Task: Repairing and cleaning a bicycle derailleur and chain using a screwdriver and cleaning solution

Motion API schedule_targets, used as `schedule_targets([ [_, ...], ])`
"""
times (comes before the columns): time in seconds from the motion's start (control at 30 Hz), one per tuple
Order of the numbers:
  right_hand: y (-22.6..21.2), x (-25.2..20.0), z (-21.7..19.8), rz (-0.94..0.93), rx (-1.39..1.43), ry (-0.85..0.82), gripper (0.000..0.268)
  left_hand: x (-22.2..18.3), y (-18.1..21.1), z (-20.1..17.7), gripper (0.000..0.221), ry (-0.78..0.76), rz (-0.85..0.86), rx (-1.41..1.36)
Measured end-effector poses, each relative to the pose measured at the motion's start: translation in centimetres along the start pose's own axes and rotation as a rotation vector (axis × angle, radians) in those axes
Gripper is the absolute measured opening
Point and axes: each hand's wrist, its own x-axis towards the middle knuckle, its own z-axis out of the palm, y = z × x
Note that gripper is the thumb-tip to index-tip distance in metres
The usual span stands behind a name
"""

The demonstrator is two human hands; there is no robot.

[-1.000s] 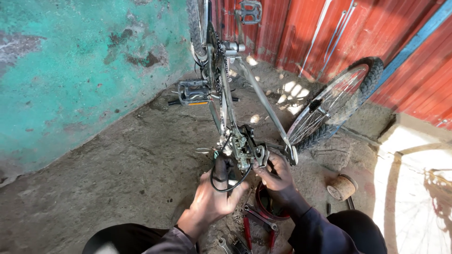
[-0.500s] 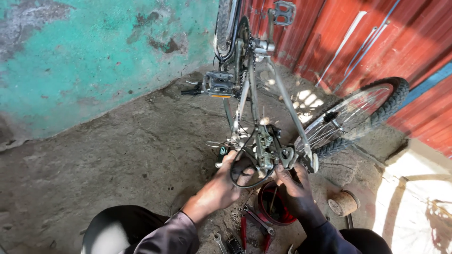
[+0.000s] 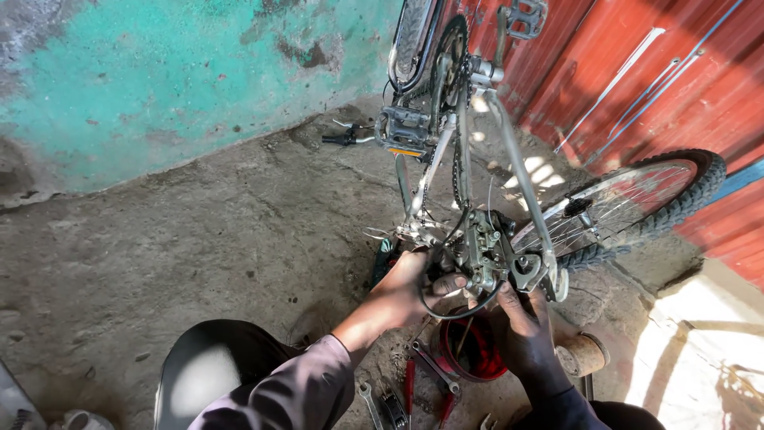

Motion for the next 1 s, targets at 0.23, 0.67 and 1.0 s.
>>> schedule_targets([
  [0.23, 1.7, 0.5, -0.7, -0.024, 0.075, -0.040, 0.029, 0.1, -2.0, 1.2, 0.026, 0.110, 0.031, -0.302],
  [0.67, 0.4, 0.6, -0.6, -0.003, 0.008, -0.105, 0.037, -1.2, -6.4, 5.1, 0.063, -0.053, -0.533, -1.080],
  [1.0, -1.6, -0.7, 0.6, 0.056, 0.064, -0.060, 0.046, -1.9, -2.9, 6.0, 0.050, 0.099, 0.342, -1.129],
])
